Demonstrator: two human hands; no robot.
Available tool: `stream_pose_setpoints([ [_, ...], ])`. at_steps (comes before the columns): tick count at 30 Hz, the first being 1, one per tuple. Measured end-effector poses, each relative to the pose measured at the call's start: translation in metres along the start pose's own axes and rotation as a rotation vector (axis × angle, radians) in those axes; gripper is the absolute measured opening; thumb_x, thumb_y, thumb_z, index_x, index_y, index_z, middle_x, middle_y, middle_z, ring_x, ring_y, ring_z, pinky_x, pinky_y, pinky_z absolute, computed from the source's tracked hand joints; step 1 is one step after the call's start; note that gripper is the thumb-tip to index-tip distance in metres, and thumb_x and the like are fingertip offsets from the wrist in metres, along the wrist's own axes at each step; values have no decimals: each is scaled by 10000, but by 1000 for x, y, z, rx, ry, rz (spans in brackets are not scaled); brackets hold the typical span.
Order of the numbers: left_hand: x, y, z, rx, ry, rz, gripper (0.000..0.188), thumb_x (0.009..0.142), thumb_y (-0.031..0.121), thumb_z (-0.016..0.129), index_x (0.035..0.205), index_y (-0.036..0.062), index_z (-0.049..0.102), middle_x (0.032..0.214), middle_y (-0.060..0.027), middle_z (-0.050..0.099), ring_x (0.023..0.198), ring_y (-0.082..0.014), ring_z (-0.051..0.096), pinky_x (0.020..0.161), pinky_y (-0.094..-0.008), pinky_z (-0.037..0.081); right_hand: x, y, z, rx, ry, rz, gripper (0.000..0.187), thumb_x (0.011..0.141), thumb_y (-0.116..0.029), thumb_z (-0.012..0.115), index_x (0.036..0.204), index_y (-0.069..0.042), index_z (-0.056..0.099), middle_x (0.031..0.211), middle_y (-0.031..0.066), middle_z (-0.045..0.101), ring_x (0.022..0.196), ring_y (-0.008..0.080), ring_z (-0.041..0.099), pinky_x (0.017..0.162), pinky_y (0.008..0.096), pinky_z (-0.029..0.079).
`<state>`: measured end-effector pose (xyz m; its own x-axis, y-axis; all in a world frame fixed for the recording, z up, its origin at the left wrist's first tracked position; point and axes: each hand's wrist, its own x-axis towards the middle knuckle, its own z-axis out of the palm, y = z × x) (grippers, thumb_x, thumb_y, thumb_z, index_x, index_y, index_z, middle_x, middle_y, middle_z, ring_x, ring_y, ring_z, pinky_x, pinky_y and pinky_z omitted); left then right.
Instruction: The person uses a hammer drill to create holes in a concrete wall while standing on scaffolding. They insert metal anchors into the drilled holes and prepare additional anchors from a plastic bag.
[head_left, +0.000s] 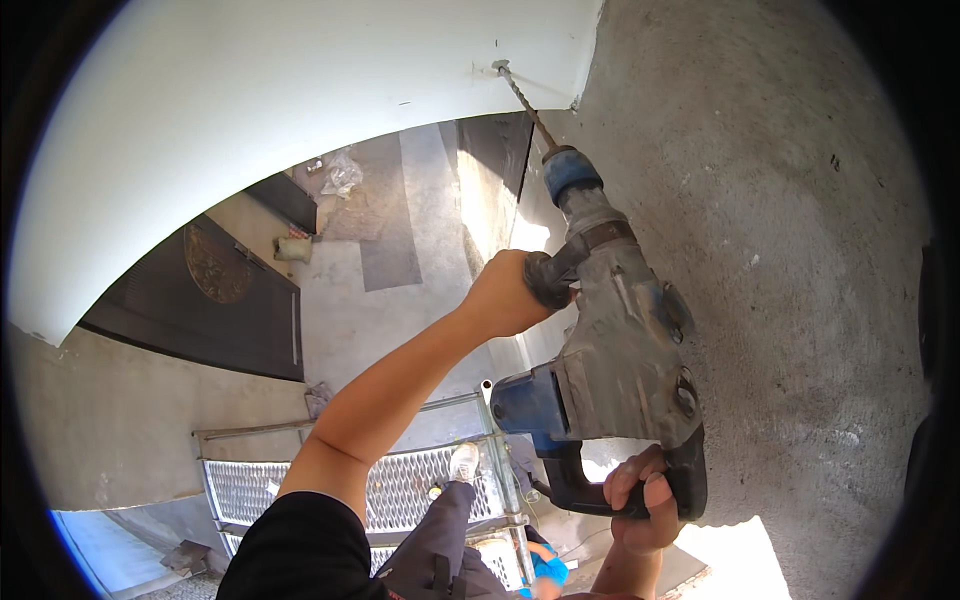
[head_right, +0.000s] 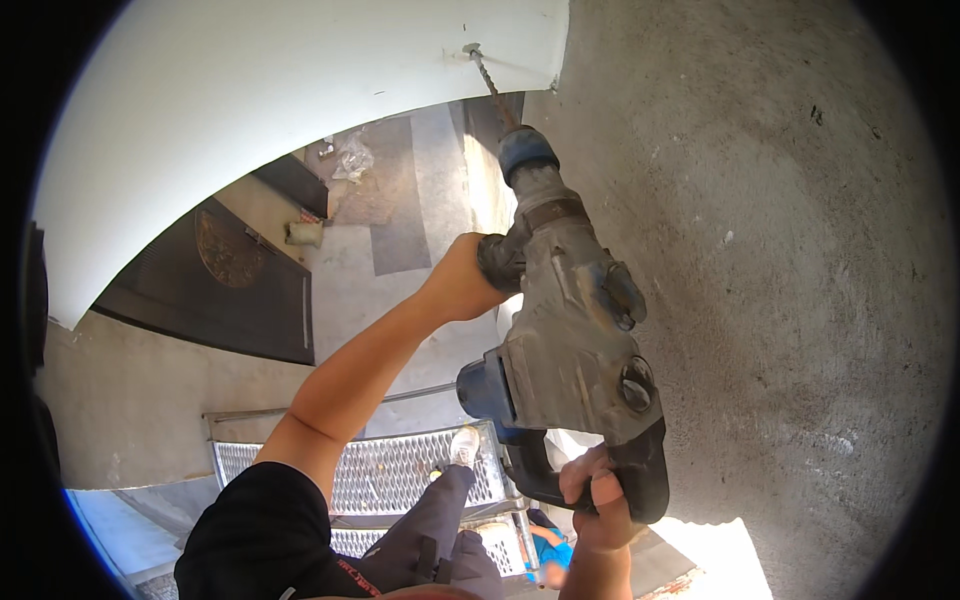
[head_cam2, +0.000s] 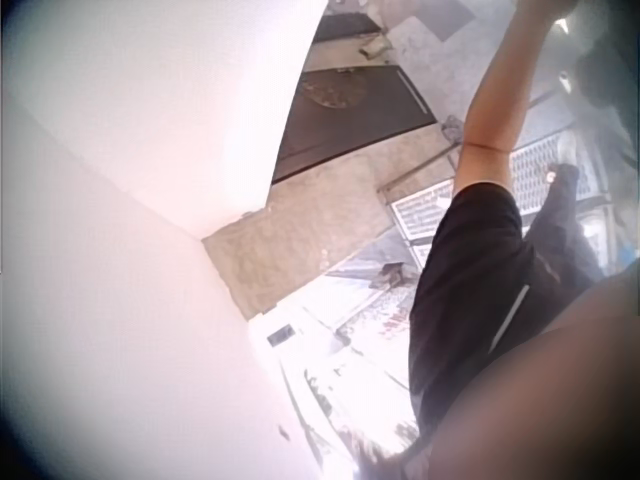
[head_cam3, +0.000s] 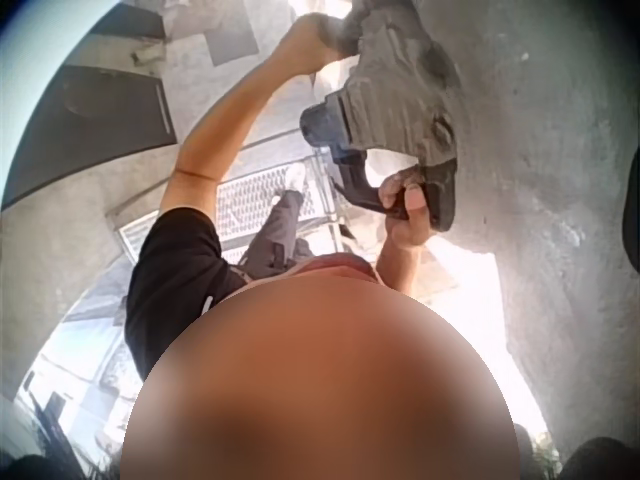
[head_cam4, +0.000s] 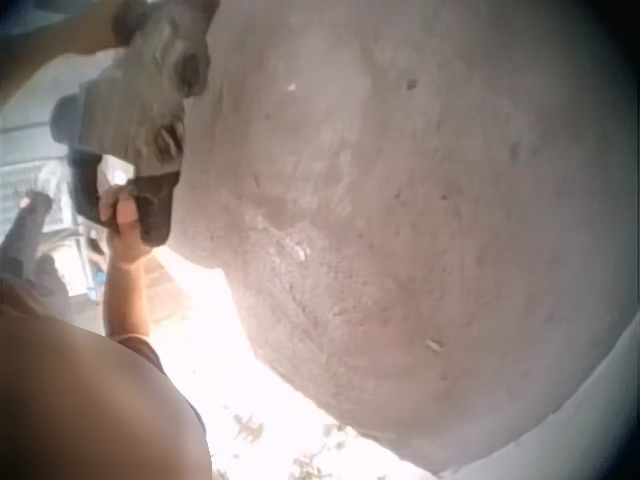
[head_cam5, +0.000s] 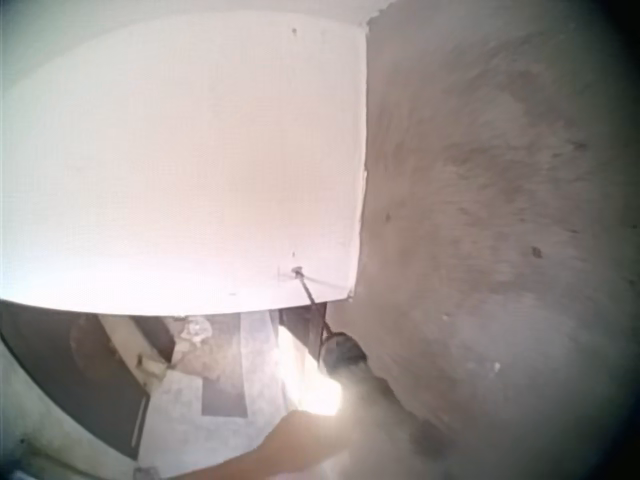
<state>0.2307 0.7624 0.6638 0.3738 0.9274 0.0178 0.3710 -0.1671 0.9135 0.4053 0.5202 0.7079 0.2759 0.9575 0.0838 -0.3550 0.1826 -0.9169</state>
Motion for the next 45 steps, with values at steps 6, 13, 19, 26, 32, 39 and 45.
stream_pose_setpoints([
  [6, 22, -16, -19, -66, -5, 41, 292, 747, 227, 810, 916, 7, 722, 788, -134, 721, 700, -227, 677, 690, -366, 524, 22, 7, 23, -90, 5, -33, 162, 924, -164, 568, 921, -11, 517, 705, 117, 540, 531, 170, 496, 494, 318, 420],
  [13, 47, -22, -25, -111, -15, 41, 303, 747, 210, 823, 924, -12, 716, 789, -120, 714, 709, -170, 654, 708, -344, 520, 49, 10, 30, -76, 22, -25, 185, 917, -157, 603, 860, -6, 512, 681, 108, 522, 511, 166, 487, 480, 307, 408],
  [19, 45, -20, -26, -151, -62, 40, 291, 753, 170, 831, 939, -20, 713, 839, -112, 727, 747, -149, 656, 736, -325, 523, 40, 5, 34, -72, 32, -37, 153, 917, -126, 590, 858, -8, 512, 669, 113, 512, 503, 169, 477, 471, 311, 410],
  [26, 50, -22, -27, -189, -44, 76, 291, 746, 176, 838, 929, -12, 713, 827, -112, 725, 739, -153, 655, 733, -320, 523, 49, 4, 36, -131, 31, -45, 129, 909, -111, 577, 875, 0, 520, 659, 114, 513, 498, 166, 472, 460, 311, 408],
  [32, 57, -27, -26, -177, -40, 57, 300, 738, 193, 844, 917, -12, 715, 822, -108, 726, 732, -152, 652, 721, -329, 521, 55, 5, 34, -108, -7, -62, 131, 910, -115, 576, 876, -3, 518, 650, 108, 513, 501, 159, 472, 465, 296, 407],
  [39, 57, -24, -25, -183, -46, 47, 312, 743, 201, 848, 929, -13, 717, 833, -103, 729, 749, -148, 660, 736, -323, 524, 55, 3, 33, -125, 4, -43, 125, 908, -117, 578, 896, -11, 515, 660, 109, 520, 503, 164, 473, 467, 296, 403],
  [45, 56, -26, -25, -206, -30, 71, 317, 748, 207, 847, 941, -8, 717, 847, -103, 730, 755, -151, 665, 746, -321, 526, 55, 5, 34, -94, -4, -40, 113, 906, -109, 577, 902, -13, 518, 675, 111, 525, 506, 167, 471, 466, 296, 398],
])
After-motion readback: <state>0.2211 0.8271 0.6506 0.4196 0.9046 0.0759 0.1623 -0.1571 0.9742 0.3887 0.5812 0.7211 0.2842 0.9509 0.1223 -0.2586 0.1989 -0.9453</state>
